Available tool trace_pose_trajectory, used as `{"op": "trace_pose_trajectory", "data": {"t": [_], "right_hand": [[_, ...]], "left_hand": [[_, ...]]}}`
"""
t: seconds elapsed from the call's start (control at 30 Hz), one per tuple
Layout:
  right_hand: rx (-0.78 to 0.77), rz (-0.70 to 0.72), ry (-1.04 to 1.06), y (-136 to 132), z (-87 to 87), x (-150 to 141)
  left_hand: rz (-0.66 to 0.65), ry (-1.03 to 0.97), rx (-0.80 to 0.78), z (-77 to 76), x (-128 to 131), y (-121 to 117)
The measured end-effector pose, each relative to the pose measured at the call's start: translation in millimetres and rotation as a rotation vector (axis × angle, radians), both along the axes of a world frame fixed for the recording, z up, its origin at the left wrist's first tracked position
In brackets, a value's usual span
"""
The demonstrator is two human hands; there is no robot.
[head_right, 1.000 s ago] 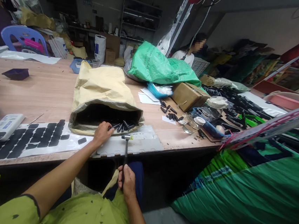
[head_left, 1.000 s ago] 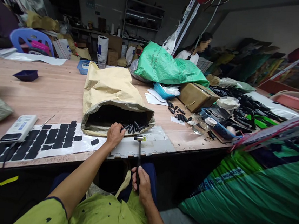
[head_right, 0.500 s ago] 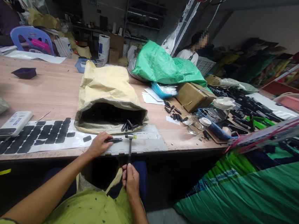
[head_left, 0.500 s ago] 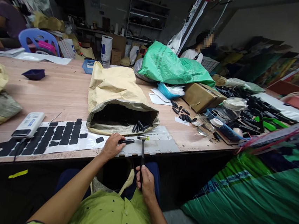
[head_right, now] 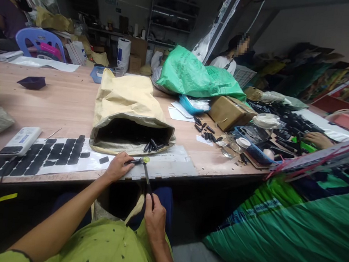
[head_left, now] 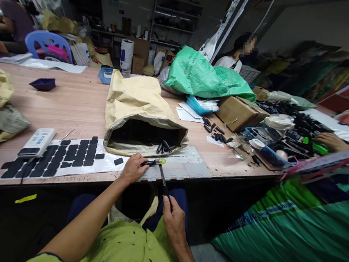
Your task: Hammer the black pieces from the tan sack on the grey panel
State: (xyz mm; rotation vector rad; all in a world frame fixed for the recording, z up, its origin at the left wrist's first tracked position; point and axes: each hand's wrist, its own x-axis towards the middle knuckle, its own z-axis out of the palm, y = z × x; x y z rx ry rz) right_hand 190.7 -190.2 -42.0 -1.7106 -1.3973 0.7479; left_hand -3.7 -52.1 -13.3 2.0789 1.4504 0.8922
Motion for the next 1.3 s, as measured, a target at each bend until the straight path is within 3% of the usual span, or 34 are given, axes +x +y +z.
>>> {"op": "trace_pose_trajectory", "data": {"t": [0.23, 0.77, 0.9, 1.13, 1.3], "right_hand": [[0.076, 0.012, -0.127, 4.1, -4.5, -1.5], [0.063, 0.087, -0.102, 6.2, 2.2, -9.1], [-0.002, 0.021, 0.07, 5.2, -0.9, -7.7], [-0.189, -0.123, 0.664, 9.3, -16.8, -3.6], [-0.24, -0.079, 0.917, 14.3, -21.1, 5.7]], "left_hand": [[-0.009, 0.028, 0.022, -2.3, 0.0, 1.2], [-0.027, 0.001, -0.007, 4.6, -0.7, -0.4], [-0.014, 0.0, -0.015, 2.4, -0.2, -0.1], [0.008, -0.001, 0.009, -2.0, 0.9, -0.9], [-0.015, 0.039, 0.023, 1.1, -0.7, -2.8]]}}
